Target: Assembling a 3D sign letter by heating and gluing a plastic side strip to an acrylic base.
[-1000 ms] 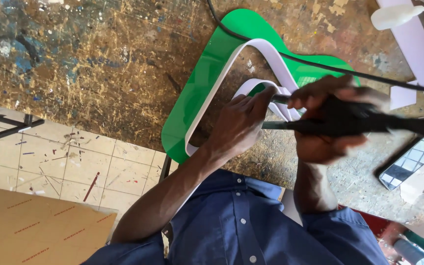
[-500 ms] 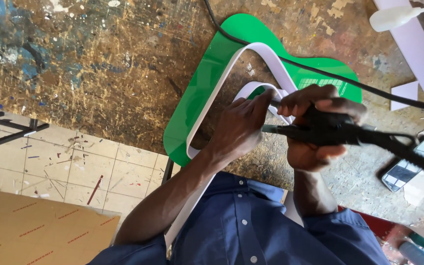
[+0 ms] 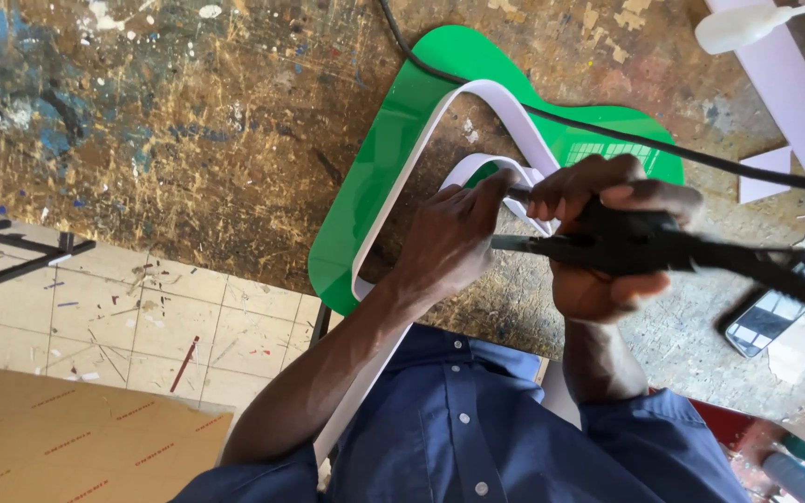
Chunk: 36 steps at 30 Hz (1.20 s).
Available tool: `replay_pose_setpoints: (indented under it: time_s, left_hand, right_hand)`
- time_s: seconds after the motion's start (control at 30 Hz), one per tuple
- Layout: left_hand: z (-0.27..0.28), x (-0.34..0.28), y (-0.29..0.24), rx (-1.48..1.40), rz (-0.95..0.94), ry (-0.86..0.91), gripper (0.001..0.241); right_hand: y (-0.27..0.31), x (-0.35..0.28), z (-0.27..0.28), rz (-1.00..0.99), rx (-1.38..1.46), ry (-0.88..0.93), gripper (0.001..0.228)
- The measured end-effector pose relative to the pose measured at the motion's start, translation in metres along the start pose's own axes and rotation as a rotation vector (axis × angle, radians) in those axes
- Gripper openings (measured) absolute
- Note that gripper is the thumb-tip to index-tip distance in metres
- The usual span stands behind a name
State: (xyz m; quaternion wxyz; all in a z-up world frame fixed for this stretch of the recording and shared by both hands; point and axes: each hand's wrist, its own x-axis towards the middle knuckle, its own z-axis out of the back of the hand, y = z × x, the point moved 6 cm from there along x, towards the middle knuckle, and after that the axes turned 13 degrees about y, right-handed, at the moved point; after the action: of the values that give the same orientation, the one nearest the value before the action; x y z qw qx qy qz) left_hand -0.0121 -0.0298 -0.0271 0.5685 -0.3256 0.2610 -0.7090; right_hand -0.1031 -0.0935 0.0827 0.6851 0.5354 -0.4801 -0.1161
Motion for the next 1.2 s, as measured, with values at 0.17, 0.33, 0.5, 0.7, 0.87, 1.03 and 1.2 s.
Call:
replay_pose_setpoints:
  time_s: [0.17, 0.33, 0.5, 0.7, 0.87, 1.03, 1.2]
  left_hand:
    - [0.009, 0.002, -0.004, -0.008, -0.012, -0.045, 0.072]
    - [0.003, -0.002, 0.000, -0.006, -0.014, -0.061, 0.074]
    - [-0.010, -0.005, 0.008, 0.020, -0.009, -0.070, 0.079]
    - [-0.012, -0.007, 0.009, 0.010, 0.033, -0.035, 0.080]
    - [-0.006, -0.006, 0.004, -0.005, -0.007, -0.076, 0.065]
    - [-0.003, -0.006, 0.003, 0.014, 0.014, -0.053, 0.072]
    - [-0.003, -0.004, 0.003, 0.025, -0.011, -0.066, 0.071]
  right_hand:
    - [-0.009, -0.002, -0.004, 0.021, 0.001, 0.022, 0.057]
    - [-0.002, -0.004, -0.006, 0.058, -0.056, 0.012, 0.057]
    - [0.003, 0.001, -0.006, 0.057, -0.072, -0.005, 0.056]
    - [-0.005, -0.005, -0.006, 0.039, 0.014, -0.005, 0.057]
    - [-0.005, -0.003, -0.012, 0.059, -0.024, 0.063, 0.057]
    - [0.004, -0.002, -0.006, 0.056, -0.060, 0.036, 0.057]
    - [0.007, 0.002, -0.006, 0.075, -0.122, -0.041, 0.057]
